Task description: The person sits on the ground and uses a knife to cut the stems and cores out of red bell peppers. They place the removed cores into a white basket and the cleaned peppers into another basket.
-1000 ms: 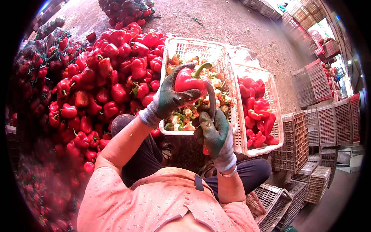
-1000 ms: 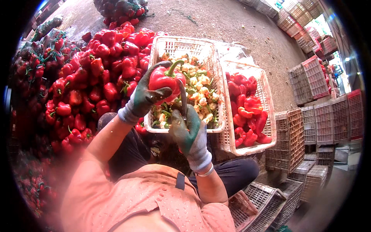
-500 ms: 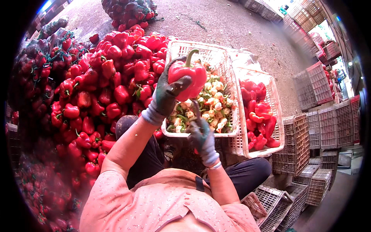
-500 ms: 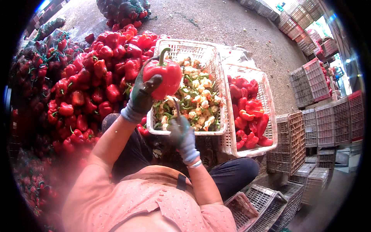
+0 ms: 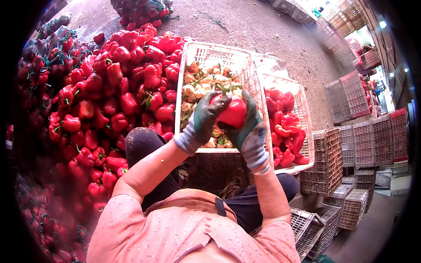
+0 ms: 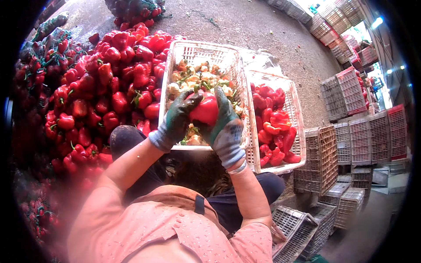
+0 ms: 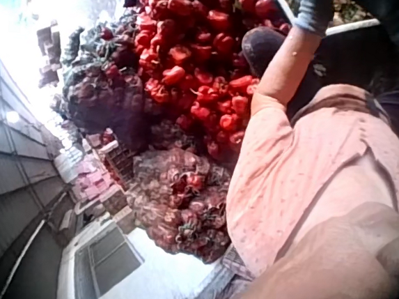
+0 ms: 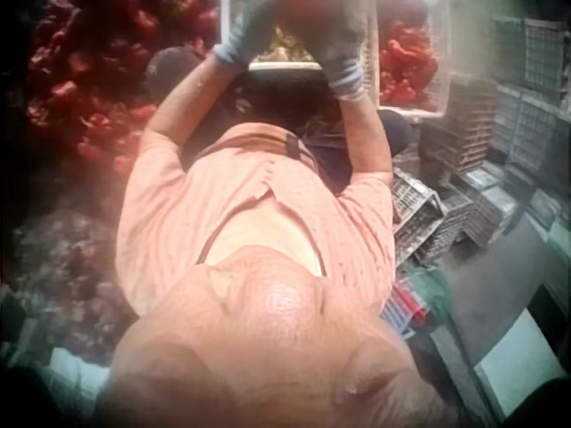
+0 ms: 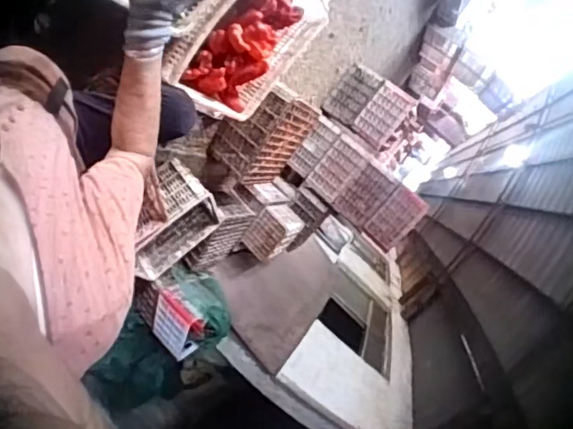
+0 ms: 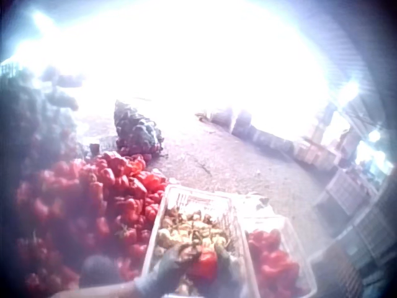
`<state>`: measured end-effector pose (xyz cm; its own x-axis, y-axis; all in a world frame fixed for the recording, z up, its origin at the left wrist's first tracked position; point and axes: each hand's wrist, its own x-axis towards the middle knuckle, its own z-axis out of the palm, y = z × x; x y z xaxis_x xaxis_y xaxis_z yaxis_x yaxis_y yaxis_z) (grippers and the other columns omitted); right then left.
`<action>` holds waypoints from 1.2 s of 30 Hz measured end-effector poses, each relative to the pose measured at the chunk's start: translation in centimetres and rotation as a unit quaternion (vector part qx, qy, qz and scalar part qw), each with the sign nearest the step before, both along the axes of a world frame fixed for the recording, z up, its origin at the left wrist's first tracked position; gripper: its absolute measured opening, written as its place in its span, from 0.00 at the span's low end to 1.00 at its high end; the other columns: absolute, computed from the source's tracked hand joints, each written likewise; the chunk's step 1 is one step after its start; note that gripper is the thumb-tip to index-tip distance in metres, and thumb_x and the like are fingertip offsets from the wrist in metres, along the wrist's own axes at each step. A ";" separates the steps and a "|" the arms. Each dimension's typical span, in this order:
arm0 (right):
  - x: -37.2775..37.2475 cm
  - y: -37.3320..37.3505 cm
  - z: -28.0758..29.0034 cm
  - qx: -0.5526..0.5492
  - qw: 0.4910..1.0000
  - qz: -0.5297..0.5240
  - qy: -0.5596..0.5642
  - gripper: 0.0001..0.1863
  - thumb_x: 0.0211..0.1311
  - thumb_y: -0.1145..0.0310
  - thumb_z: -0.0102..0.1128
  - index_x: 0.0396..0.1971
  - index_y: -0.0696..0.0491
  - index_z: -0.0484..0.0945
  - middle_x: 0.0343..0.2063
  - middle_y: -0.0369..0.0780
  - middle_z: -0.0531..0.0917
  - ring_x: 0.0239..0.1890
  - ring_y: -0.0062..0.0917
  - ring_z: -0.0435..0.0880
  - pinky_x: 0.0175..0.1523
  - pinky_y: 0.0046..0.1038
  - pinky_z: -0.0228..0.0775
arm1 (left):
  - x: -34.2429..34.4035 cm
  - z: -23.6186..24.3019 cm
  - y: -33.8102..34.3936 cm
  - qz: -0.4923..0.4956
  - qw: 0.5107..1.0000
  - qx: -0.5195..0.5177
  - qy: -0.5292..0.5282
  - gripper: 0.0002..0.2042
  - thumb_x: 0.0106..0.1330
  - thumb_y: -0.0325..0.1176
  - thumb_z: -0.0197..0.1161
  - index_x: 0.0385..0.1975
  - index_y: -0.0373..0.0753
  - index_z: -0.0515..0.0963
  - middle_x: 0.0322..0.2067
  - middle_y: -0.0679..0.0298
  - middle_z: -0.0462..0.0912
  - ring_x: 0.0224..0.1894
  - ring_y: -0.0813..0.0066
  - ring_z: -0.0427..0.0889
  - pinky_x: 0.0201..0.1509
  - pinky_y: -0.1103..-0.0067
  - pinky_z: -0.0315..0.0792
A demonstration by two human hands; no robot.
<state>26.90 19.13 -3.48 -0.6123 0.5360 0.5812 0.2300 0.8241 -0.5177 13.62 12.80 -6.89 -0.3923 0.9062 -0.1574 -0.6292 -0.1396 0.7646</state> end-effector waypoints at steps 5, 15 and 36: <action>1.0 2.0 -0.9 -0.179 0.978 0.080 -0.075 0.55 0.34 0.61 0.84 0.67 0.52 0.62 0.45 0.46 0.84 0.46 0.32 0.86 0.50 0.32 0.78 | 0.1 -0.2 -0.2 0.011 0.981 -0.042 0.190 0.18 0.69 0.39 0.61 0.50 0.31 0.74 0.43 0.60 0.79 0.43 0.70 0.80 0.49 0.75 0.74; 1.5 4.3 -1.3 -0.546 0.830 0.117 -0.008 0.44 0.40 0.72 0.78 0.62 0.51 0.66 0.41 0.37 0.81 0.39 0.22 0.82 0.45 0.24 0.78 | -0.3 -3.0 1.0 0.038 0.883 0.043 0.466 0.15 0.61 0.27 0.60 0.48 0.32 0.76 0.42 0.48 0.78 0.43 0.50 0.80 0.47 0.67 0.74; 5.1 6.2 -0.3 -0.393 0.918 0.024 0.053 0.40 0.38 0.74 0.81 0.57 0.51 0.75 0.48 0.39 0.82 0.48 0.21 0.81 0.54 0.25 0.74 | 0.5 1.1 6.1 -0.016 0.899 -0.062 0.433 0.16 0.72 0.42 0.56 0.43 0.33 0.77 0.37 0.58 0.81 0.40 0.74 0.78 0.47 0.75 0.72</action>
<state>32.01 25.38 -3.76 -0.6089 0.7888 0.0843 0.1168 0.1943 -0.9740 14.17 18.91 -5.82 -0.3907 0.9158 0.0927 0.2065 -0.0110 0.9784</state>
